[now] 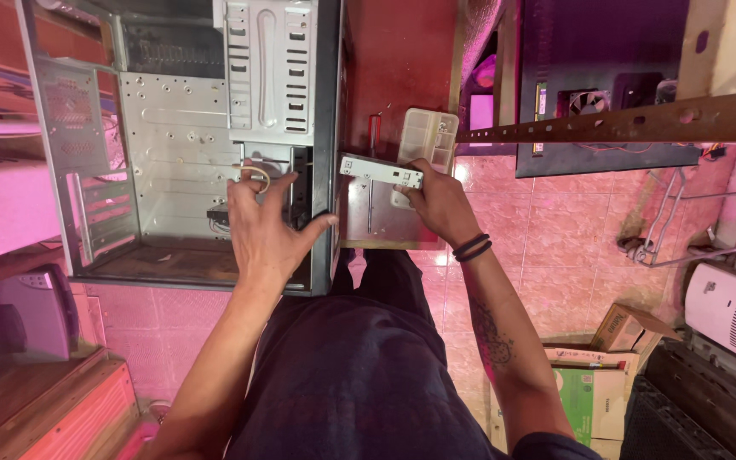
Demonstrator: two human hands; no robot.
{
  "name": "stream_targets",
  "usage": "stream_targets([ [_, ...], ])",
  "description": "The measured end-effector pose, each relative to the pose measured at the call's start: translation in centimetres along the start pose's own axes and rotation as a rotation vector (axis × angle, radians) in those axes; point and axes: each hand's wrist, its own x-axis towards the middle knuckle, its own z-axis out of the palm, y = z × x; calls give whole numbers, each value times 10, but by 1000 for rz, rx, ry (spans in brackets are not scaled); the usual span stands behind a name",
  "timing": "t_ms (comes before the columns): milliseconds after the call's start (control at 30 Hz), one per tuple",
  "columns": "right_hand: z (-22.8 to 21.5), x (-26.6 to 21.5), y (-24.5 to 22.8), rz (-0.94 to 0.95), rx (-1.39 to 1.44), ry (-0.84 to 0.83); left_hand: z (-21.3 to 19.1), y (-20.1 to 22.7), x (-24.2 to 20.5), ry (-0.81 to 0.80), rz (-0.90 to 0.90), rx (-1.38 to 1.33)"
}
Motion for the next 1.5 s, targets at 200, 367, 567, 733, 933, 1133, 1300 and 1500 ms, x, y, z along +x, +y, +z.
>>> stream_targets([
  [200, -2, 0, -10, -12, -89, -23, 1, 33, 9, -81, -40, 99],
  [367, 4, 2, -22, -5, -168, -57, 16, -6, -10, -85, -17, 143],
  [567, 32, 10, -23, -81, -113, -56, -2, -19, -7, -63, 22, 135],
  [733, 48, 21, -2, -93, -88, -63, 2, -25, -7, -58, 12, 75],
  [933, 49, 16, -13, -40, -117, -57, 3, -25, -6, -27, 27, 29],
  [1133, 47, 14, -27, 97, -290, -97, -2, -25, -4, -13, 43, 38],
  [1300, 42, 17, -35, 132, -315, -116, -5, -22, -5, -9, 49, 41],
  [1500, 43, 6, -51, 134, -432, -133, -1, -27, -7, -20, 22, 14],
])
